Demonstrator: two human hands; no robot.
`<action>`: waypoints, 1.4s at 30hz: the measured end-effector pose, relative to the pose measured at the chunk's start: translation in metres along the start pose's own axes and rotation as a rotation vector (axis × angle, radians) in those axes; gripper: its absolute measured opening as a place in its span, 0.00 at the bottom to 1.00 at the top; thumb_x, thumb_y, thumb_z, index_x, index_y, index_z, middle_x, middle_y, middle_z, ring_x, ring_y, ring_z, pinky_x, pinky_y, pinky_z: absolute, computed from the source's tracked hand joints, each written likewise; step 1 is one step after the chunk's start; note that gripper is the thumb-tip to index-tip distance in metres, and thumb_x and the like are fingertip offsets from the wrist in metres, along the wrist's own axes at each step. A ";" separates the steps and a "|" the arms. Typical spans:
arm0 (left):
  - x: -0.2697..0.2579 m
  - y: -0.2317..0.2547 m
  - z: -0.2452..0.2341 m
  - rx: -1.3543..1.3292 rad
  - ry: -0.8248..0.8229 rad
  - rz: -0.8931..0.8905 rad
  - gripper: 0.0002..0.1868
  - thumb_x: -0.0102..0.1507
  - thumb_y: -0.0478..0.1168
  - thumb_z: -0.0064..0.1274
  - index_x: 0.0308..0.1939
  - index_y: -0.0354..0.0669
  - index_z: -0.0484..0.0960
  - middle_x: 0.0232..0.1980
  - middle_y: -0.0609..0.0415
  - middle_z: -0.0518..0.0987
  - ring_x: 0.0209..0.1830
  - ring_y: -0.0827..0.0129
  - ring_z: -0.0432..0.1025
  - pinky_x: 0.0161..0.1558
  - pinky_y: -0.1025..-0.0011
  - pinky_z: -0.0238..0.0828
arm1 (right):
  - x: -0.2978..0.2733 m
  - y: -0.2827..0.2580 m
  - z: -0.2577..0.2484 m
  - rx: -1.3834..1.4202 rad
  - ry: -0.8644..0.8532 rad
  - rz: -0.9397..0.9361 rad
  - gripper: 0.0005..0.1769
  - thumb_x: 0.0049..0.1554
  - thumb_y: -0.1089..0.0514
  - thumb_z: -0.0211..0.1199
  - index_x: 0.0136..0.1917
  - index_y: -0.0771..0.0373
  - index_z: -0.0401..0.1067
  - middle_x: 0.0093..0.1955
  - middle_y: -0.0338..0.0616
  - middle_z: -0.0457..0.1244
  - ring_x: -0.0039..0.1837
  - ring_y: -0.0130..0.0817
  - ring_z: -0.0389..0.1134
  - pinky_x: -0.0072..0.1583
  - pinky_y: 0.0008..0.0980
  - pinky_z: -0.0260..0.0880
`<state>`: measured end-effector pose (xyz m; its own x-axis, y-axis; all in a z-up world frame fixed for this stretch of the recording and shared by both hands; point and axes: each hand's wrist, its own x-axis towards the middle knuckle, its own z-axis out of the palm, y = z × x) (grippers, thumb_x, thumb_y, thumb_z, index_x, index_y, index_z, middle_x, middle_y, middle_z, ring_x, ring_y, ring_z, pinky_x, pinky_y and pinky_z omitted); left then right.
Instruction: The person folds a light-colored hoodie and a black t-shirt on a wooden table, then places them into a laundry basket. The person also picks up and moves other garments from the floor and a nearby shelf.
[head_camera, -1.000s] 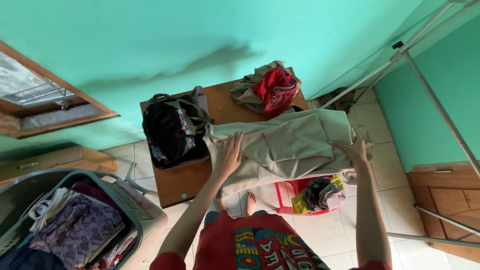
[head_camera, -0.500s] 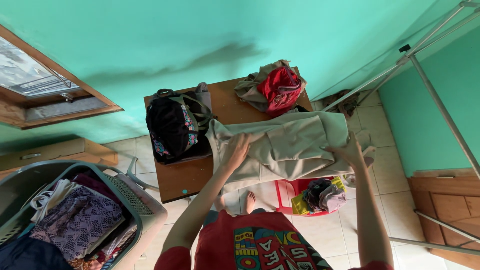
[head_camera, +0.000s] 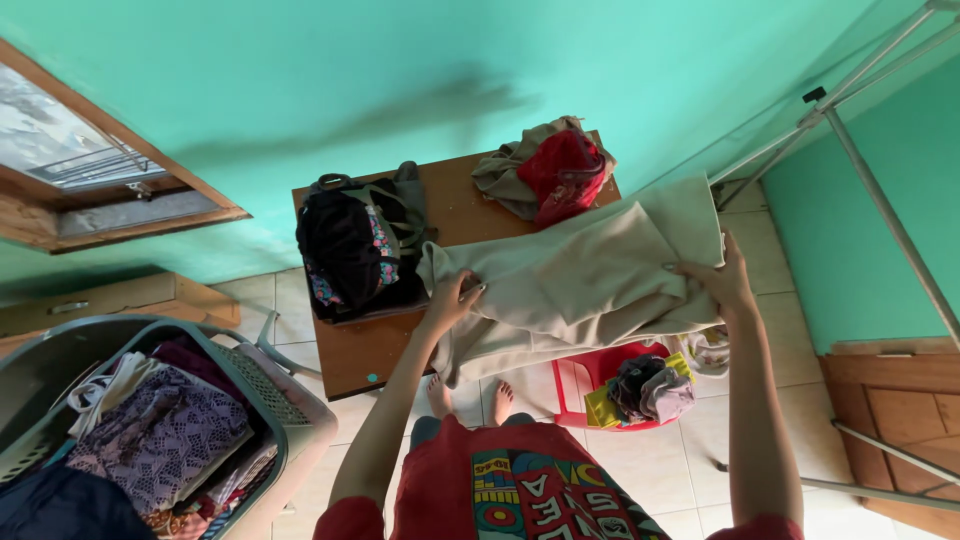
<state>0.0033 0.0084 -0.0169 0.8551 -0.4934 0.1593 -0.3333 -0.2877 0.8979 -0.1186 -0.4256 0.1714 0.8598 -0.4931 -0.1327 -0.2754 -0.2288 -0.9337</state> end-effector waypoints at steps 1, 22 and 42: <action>-0.004 0.000 0.000 -0.066 0.067 -0.044 0.16 0.65 0.39 0.55 0.55 0.36 0.76 0.38 0.46 0.82 0.36 0.56 0.78 0.39 0.63 0.74 | 0.007 0.005 0.001 -0.019 -0.009 0.002 0.43 0.40 0.68 0.75 0.68 0.65 0.64 0.58 0.51 0.67 0.55 0.39 0.71 0.50 0.37 0.77; -0.064 0.064 -0.033 -1.476 -0.062 -0.590 0.40 0.61 0.66 0.42 0.66 0.40 0.68 0.56 0.42 0.82 0.53 0.53 0.77 0.56 0.56 0.71 | -0.122 -0.050 0.225 -0.879 -0.231 -0.346 0.49 0.46 0.54 0.69 0.79 0.52 0.56 0.55 0.52 0.68 0.46 0.50 0.73 0.48 0.48 0.73; -0.097 0.053 -0.006 0.184 0.682 -0.329 0.30 0.59 0.33 0.53 0.68 0.41 0.71 0.47 0.47 0.80 0.44 0.64 0.74 0.46 0.67 0.74 | -0.028 0.117 0.212 -0.673 -0.019 -0.312 0.53 0.46 0.32 0.72 0.72 0.66 0.62 0.63 0.56 0.65 0.65 0.51 0.64 0.66 0.48 0.64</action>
<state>-0.0948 0.0457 0.0175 0.9568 0.2377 0.1672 -0.0297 -0.4925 0.8698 -0.0842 -0.2603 -0.0047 0.9467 -0.3082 0.0941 -0.2161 -0.8239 -0.5239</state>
